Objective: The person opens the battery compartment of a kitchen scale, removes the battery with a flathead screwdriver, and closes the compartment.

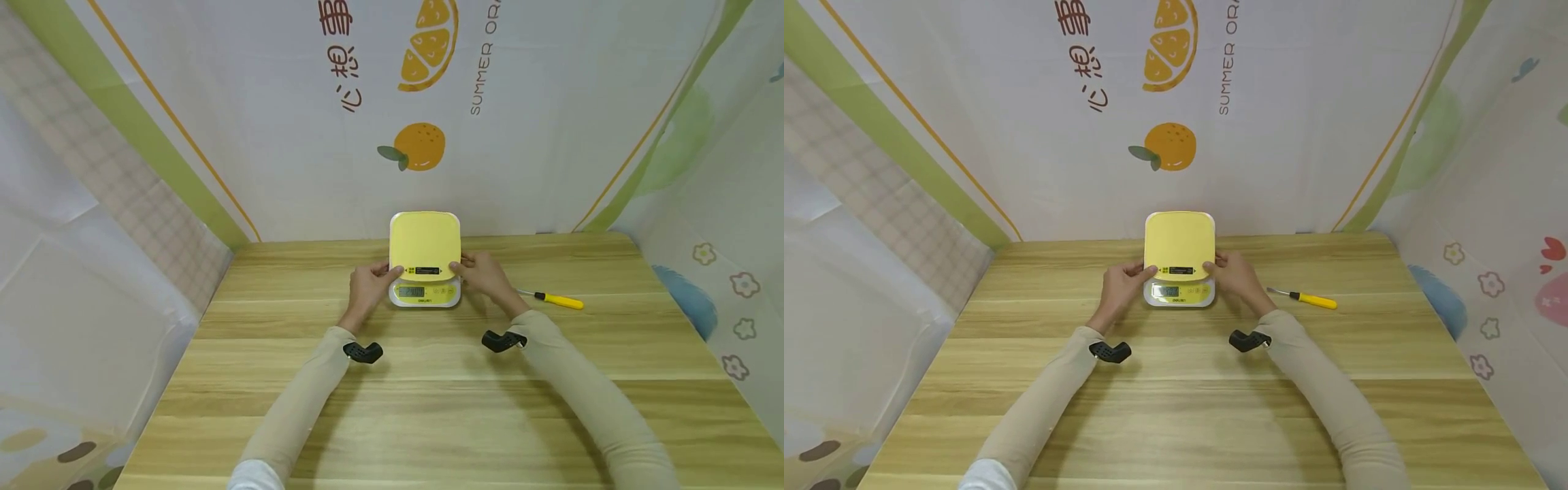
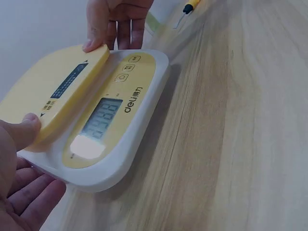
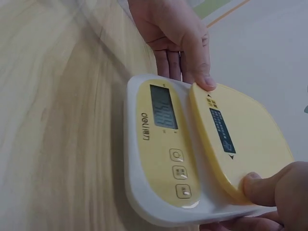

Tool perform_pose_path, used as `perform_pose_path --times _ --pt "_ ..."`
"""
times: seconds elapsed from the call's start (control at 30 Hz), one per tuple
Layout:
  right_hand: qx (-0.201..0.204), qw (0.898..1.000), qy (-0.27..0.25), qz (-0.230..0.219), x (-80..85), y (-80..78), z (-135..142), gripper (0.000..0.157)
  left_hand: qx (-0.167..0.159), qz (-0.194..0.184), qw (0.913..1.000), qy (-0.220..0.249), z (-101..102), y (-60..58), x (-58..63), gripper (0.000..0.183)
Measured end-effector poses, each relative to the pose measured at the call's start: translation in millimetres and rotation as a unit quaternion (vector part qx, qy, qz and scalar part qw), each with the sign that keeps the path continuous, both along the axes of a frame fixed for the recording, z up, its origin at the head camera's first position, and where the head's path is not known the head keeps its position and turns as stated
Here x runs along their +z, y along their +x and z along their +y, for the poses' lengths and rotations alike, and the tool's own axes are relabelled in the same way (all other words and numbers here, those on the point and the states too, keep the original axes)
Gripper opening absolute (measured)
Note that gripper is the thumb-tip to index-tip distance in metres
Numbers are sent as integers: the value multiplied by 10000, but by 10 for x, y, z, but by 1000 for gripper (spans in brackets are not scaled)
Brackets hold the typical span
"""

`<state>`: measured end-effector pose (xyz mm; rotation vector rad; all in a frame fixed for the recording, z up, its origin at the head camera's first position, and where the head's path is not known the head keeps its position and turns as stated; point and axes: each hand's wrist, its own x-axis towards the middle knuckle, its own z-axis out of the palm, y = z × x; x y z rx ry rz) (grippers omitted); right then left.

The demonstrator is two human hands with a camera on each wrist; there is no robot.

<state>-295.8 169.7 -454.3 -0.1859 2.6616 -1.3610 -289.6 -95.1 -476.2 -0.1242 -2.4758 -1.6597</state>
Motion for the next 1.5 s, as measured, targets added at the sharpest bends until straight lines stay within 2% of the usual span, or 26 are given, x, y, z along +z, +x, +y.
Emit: perform_pose_path --times 0.27,0.47,0.57,0.77,1.07,1.3,1.5 --pt "297 9984 122 475 105 22 104 64 -386 -83 9980 484 -16 11 52 49" --pt "536 9944 321 849 170 29 126 57 -640 -44 9950 770 -34 14 91 61" --pt "675 9918 324 1032 194 33 130 51 -697 -28 9948 739 -53 16 119 60" --pt "990 9863 262 1296 194 45 155 40 -757 146 9961 427 -111 22 166 58" --pt "1018 9873 -224 1197 214 74 218 44 -1029 646 9925 -161 -198 -15 178 50" --pt "1366 9777 -277 1568 160 89 273 41 -1484 1117 9804 -654 -271 -23 188 47" --pt "1634 9618 -288 2177 117 111 290 40 -1899 1459 9665 -919 -324 4 202 44"
